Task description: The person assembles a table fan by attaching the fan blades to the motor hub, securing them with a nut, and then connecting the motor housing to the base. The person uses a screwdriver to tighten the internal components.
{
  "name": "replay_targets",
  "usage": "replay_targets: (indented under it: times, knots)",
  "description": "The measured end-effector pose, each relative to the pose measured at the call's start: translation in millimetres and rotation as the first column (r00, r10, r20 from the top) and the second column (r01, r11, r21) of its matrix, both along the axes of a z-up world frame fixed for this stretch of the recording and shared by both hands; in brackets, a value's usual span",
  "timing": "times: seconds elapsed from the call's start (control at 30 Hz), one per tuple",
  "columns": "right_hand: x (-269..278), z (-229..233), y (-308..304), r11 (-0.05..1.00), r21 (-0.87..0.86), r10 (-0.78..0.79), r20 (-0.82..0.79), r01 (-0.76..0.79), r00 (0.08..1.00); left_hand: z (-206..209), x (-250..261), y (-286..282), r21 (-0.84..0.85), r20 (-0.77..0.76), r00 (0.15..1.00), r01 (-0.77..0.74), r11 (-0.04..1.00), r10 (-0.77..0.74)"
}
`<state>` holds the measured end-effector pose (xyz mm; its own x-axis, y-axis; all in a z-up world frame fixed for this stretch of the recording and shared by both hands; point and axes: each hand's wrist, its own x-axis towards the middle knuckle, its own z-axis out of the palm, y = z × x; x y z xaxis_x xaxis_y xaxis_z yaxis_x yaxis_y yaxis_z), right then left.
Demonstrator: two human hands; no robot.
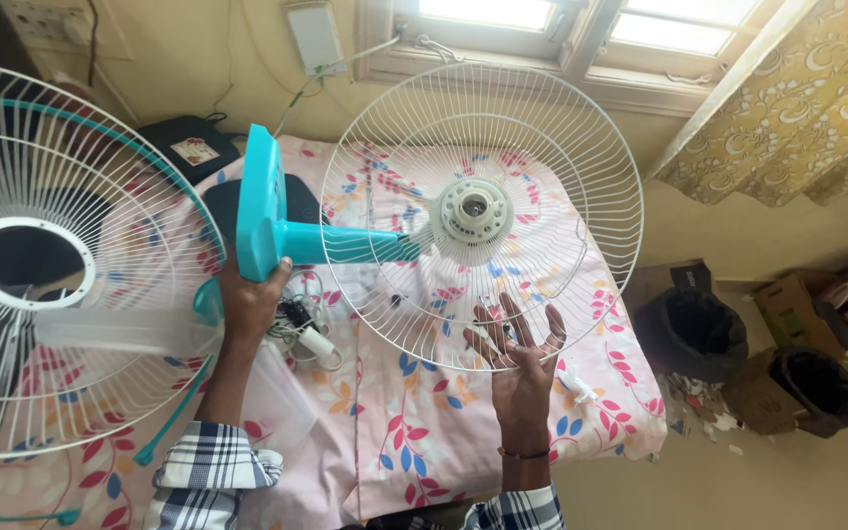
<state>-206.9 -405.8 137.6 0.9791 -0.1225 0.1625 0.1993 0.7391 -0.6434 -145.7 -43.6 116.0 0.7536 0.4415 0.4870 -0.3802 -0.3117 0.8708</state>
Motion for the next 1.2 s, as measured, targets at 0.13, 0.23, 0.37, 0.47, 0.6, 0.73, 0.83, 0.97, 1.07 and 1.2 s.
replay_targets:
  times: [0.13, 0.23, 0.37, 0.47, 0.6, 0.73, 0.83, 0.97, 1.07, 1.2]
  knots:
    - [-9.3, -9.7, 4.5, 1.0, 0.009, 0.012, -0.014, -0.012, 1.0, 0.4, -10.4, 4.9, 0.059, -0.042, 0.999, -0.022, 0.998, 0.025]
    - [-9.6, -15.2, 6.4, 1.0, 0.003, 0.022, -0.02, -0.022, 1.0, 3.1, -11.8, 2.6, 0.143, -0.012, 0.997, -0.069, 0.987, 0.071]
    - [-11.4, -22.5, 5.2, 1.0, -0.004, 0.016, -0.036, -0.016, 0.999, 5.1, -11.2, -2.2, 0.184, -0.008, 0.997, -0.075, 0.98, 0.078]
    - [-7.8, -27.1, 2.8, 1.0, -0.015, 0.027, -0.04, -0.027, 0.999, 5.8, -8.8, -5.0, 0.185, -0.021, 0.994, -0.1, 0.978, 0.106]
    - [-3.3, -37.3, 1.7, 0.999, -0.022, 0.032, -0.066, -0.033, 0.997, 2.1, -7.9, -7.0, 0.169, 0.007, 0.993, -0.115, 0.979, 0.116]
    - [-8.2, -51.1, -1.2, 0.997, -0.054, 0.054, -0.051, -0.057, 0.997, -3.1, -5.3, -7.8, 0.199, 0.026, 0.987, -0.162, 0.966, 0.16]
    - [-12.9, -61.5, -6.2, 0.994, -0.091, 0.062, -0.066, -0.068, 0.996, -7.5, -7.5, -10.2, 0.175, 0.06, 0.98, -0.197, 0.965, 0.189]
    - [-11.8, -69.7, -9.2, 0.987, -0.151, 0.044, -0.075, -0.055, 0.996, -9.0, -18.2, -15.6, 0.15, 0.022, 0.981, -0.196, 0.969, 0.195]
    - [-9.5, -72.7, -8.2, 0.983, -0.178, 0.034, -0.065, -0.045, 0.997, -9.8, -30.6, -19.9, 0.257, 0.012, 0.954, -0.293, 0.921, 0.3]
    - [-5.6, -75.2, -7.9, 0.97, -0.241, -0.008, -0.061, -0.007, 0.998, -13.7, -50.1, -25.0, 0.274, 0.082, 0.945, -0.327, 0.904, 0.317]
